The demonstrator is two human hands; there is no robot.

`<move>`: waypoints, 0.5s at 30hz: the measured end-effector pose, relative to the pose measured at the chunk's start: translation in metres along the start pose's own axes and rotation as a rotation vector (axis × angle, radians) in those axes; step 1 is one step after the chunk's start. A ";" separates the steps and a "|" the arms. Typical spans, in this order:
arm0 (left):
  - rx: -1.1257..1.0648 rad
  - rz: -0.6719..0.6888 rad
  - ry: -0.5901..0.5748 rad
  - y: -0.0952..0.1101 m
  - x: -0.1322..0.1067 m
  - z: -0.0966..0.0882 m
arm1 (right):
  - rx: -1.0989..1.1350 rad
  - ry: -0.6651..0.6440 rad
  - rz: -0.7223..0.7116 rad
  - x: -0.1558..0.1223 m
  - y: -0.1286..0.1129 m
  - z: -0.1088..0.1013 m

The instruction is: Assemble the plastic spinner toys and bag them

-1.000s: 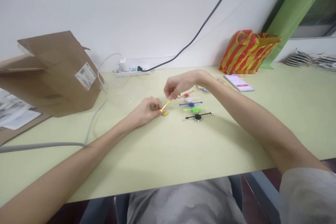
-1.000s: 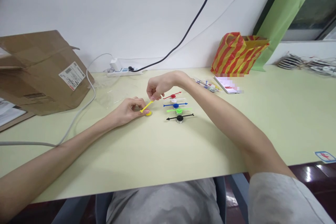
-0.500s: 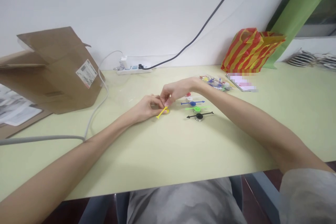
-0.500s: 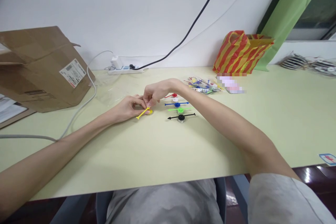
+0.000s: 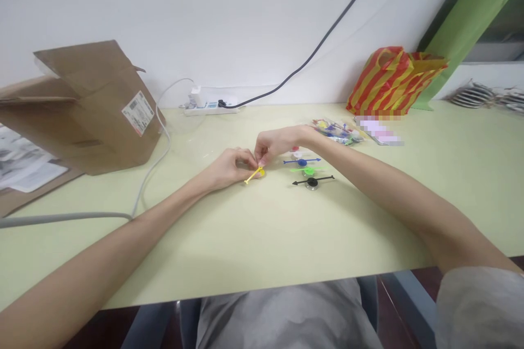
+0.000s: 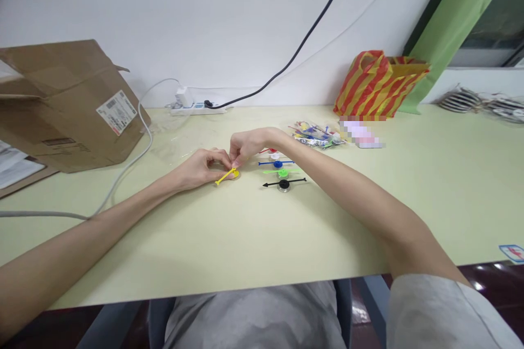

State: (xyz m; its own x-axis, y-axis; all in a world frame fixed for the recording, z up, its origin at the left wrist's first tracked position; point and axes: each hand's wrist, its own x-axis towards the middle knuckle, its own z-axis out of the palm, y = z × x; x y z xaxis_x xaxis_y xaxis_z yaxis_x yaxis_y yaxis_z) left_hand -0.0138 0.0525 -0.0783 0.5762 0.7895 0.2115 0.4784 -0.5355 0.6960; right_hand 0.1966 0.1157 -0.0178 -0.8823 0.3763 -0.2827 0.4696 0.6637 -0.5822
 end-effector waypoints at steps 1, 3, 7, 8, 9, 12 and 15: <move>-0.004 -0.001 0.008 0.000 0.000 0.000 | 0.002 -0.001 0.007 0.000 -0.002 0.000; -0.009 0.016 0.019 0.001 -0.001 0.001 | -0.006 -0.007 0.044 -0.002 -0.007 0.001; -0.014 0.060 0.017 0.001 -0.001 0.001 | -0.048 -0.012 0.186 -0.006 -0.021 0.002; -0.015 0.059 0.015 0.002 -0.001 0.001 | -0.054 -0.010 0.216 -0.007 -0.024 0.001; -0.017 0.054 0.011 0.002 -0.001 0.001 | -0.058 -0.011 0.240 -0.008 -0.027 0.001; -0.028 0.030 -0.014 0.003 -0.001 -0.002 | -0.062 -0.029 0.278 -0.009 -0.033 0.001; -0.040 0.018 -0.071 0.002 -0.003 -0.007 | -0.078 -0.035 0.304 -0.009 -0.035 0.001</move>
State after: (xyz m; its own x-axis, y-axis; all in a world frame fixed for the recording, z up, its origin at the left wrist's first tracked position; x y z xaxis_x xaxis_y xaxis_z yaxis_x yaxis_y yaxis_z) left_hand -0.0190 0.0514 -0.0723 0.6309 0.7557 0.1757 0.4411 -0.5357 0.7200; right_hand 0.1882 0.0882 0.0044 -0.7012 0.5431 -0.4619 0.7117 0.5726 -0.4070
